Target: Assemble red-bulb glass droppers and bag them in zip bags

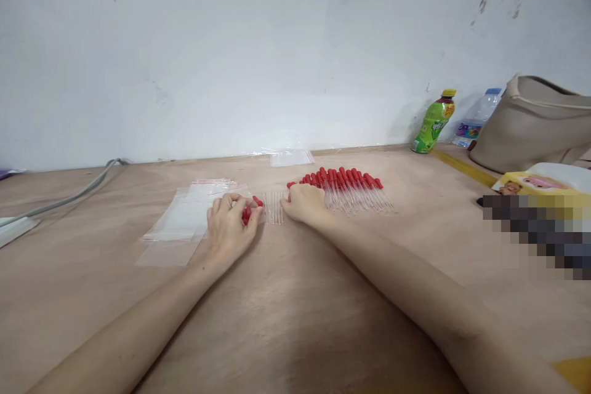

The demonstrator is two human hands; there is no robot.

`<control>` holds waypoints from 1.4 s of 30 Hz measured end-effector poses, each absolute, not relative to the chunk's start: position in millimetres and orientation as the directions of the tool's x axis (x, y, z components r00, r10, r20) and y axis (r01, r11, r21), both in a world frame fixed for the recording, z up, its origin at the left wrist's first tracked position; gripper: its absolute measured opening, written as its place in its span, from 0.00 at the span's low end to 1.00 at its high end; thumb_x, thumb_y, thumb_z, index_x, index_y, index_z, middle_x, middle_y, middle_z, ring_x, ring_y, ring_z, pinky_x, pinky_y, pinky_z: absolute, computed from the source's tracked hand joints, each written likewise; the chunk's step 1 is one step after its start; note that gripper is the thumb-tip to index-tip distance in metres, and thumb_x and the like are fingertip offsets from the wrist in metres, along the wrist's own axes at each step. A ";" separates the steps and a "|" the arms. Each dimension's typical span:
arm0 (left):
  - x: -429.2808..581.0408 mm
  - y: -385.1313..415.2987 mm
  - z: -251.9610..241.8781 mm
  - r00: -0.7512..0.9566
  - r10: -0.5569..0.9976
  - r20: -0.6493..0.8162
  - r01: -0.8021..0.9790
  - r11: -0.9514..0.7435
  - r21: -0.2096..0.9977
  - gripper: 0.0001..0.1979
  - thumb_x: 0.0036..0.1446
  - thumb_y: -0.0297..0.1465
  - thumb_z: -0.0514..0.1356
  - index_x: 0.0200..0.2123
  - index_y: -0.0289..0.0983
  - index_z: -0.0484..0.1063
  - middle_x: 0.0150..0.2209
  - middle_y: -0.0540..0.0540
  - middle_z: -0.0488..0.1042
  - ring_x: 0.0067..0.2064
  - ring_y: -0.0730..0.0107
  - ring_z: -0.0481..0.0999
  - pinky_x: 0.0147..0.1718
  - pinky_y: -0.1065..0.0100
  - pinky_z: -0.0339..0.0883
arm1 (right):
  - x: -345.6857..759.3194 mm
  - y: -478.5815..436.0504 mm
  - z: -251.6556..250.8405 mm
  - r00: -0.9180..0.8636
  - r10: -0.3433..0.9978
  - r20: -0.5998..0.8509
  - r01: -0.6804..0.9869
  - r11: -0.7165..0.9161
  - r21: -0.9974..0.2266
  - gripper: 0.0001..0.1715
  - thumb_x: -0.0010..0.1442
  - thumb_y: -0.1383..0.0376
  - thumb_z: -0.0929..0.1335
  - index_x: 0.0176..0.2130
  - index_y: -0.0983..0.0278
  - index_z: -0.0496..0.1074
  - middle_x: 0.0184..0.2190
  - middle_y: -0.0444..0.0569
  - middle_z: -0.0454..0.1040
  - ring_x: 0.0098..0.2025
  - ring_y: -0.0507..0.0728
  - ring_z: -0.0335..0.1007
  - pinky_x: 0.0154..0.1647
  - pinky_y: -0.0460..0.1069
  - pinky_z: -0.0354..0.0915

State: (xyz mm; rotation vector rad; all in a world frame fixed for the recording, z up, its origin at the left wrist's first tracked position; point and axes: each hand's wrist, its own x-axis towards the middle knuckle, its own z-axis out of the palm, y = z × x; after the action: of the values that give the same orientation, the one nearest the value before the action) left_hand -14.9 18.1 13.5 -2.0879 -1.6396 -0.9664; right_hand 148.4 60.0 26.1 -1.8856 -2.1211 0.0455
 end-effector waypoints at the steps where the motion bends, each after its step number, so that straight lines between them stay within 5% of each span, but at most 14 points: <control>1: -18.2 22.1 17.8 0.098 0.754 0.650 0.957 -0.251 0.147 0.11 0.52 0.38 0.54 0.30 0.39 0.73 0.35 0.43 0.67 0.41 0.58 0.64 0.39 0.59 0.56 | 144.3 61.8 26.2 -0.082 0.981 0.176 0.965 0.122 -0.231 0.15 0.53 0.59 0.62 0.35 0.64 0.72 0.33 0.55 0.74 0.36 0.59 0.69 0.33 0.51 0.61; 6: -26.8 51.1 40.8 -0.018 0.923 0.386 0.987 -0.044 0.152 0.18 0.47 0.47 0.53 0.26 0.40 0.75 0.35 0.40 0.70 0.44 0.49 0.63 0.41 0.54 0.53 | 133.4 68.1 29.8 -0.041 0.994 0.104 0.951 0.070 -0.300 0.14 0.50 0.62 0.64 0.36 0.66 0.72 0.36 0.58 0.74 0.37 0.59 0.70 0.32 0.49 0.62; 11: -16.9 80.7 52.5 -0.070 0.996 0.057 0.994 0.065 0.087 0.23 0.43 0.49 0.53 0.13 0.37 0.71 0.20 0.39 0.71 0.42 0.44 0.65 0.42 0.52 0.51 | 124.6 70.4 32.0 -0.038 0.998 0.052 0.944 0.053 -0.327 0.15 0.50 0.62 0.64 0.36 0.67 0.73 0.35 0.59 0.74 0.37 0.60 0.71 0.32 0.49 0.62; 20: -12.0 94.0 44.1 -0.112 0.976 -0.188 0.971 0.148 0.189 0.18 0.44 0.39 0.53 0.08 0.38 0.68 0.12 0.47 0.69 0.19 0.63 0.70 0.40 0.57 0.57 | 136.9 55.9 35.1 -0.061 0.989 0.136 0.929 0.106 -0.354 0.16 0.55 0.61 0.59 0.37 0.67 0.69 0.35 0.59 0.73 0.37 0.61 0.69 0.31 0.50 0.60; 22: -13.5 91.0 44.1 -0.096 0.986 -0.138 0.956 0.130 0.262 0.17 0.45 0.38 0.53 0.11 0.38 0.68 0.12 0.47 0.69 0.18 0.63 0.70 0.34 0.60 0.60 | 150.6 45.6 33.4 -0.087 0.966 0.244 0.913 0.176 -0.368 0.16 0.58 0.62 0.57 0.39 0.69 0.66 0.33 0.58 0.72 0.34 0.60 0.69 0.30 0.50 0.58; 24: -13.3 83.1 45.1 -0.042 0.997 0.067 0.941 0.017 0.338 0.13 0.46 0.36 0.53 0.17 0.38 0.69 0.15 0.47 0.70 0.23 0.61 0.71 0.30 0.63 0.61 | 167.3 34.2 27.9 -0.182 0.910 0.372 0.874 0.323 -0.362 0.14 0.60 0.63 0.55 0.39 0.69 0.63 0.31 0.55 0.72 0.31 0.57 0.67 0.31 0.49 0.57; 28: -5.4 49.5 40.9 0.257 0.821 0.511 0.825 -0.461 0.327 0.08 0.52 0.34 0.52 0.32 0.36 0.65 0.32 0.44 0.71 0.36 0.63 0.70 0.34 0.65 0.62 | 200.5 13.9 8.8 -0.312 0.779 0.543 0.796 0.527 -0.298 0.10 0.61 0.65 0.55 0.34 0.66 0.61 0.29 0.50 0.70 0.30 0.54 0.63 0.37 0.50 0.54; 32: 7.8 10.0 21.0 0.473 0.759 0.447 0.655 -0.643 0.398 0.08 0.58 0.33 0.48 0.36 0.36 0.63 0.34 0.46 0.70 0.36 0.67 0.69 0.35 0.66 0.62 | 220.0 1.6 -4.3 -0.319 0.745 0.585 0.744 0.580 -0.333 0.08 0.60 0.67 0.56 0.34 0.65 0.61 0.31 0.48 0.69 0.33 0.54 0.62 0.38 0.49 0.55; 37: 13.8 -4.6 3.2 0.465 0.777 0.425 0.600 -0.630 0.494 0.10 0.59 0.33 0.48 0.41 0.37 0.63 0.34 0.46 0.68 0.37 0.68 0.68 0.36 0.66 0.62 | 224.0 -0.5 -6.8 -0.318 0.756 0.573 0.655 0.612 -0.443 0.06 0.59 0.68 0.57 0.34 0.64 0.62 0.31 0.48 0.67 0.34 0.53 0.62 0.35 0.47 0.58; 42: 12.0 -0.8 8.8 0.496 0.768 0.404 0.601 -0.640 0.479 0.11 0.59 0.33 0.47 0.34 0.36 0.67 0.34 0.46 0.67 0.38 0.69 0.67 0.38 0.67 0.61 | 221.5 -0.9 -8.1 -0.383 0.725 0.573 0.600 0.667 -0.442 0.07 0.59 0.68 0.58 0.35 0.64 0.63 0.32 0.48 0.67 0.35 0.53 0.62 0.37 0.48 0.59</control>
State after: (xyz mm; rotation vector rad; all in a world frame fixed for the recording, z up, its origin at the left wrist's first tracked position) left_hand 12.0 -0.8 8.8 -2.9486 -1.3848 -1.0430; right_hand 221.5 -0.9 -8.1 -1.0196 -2.1088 0.2058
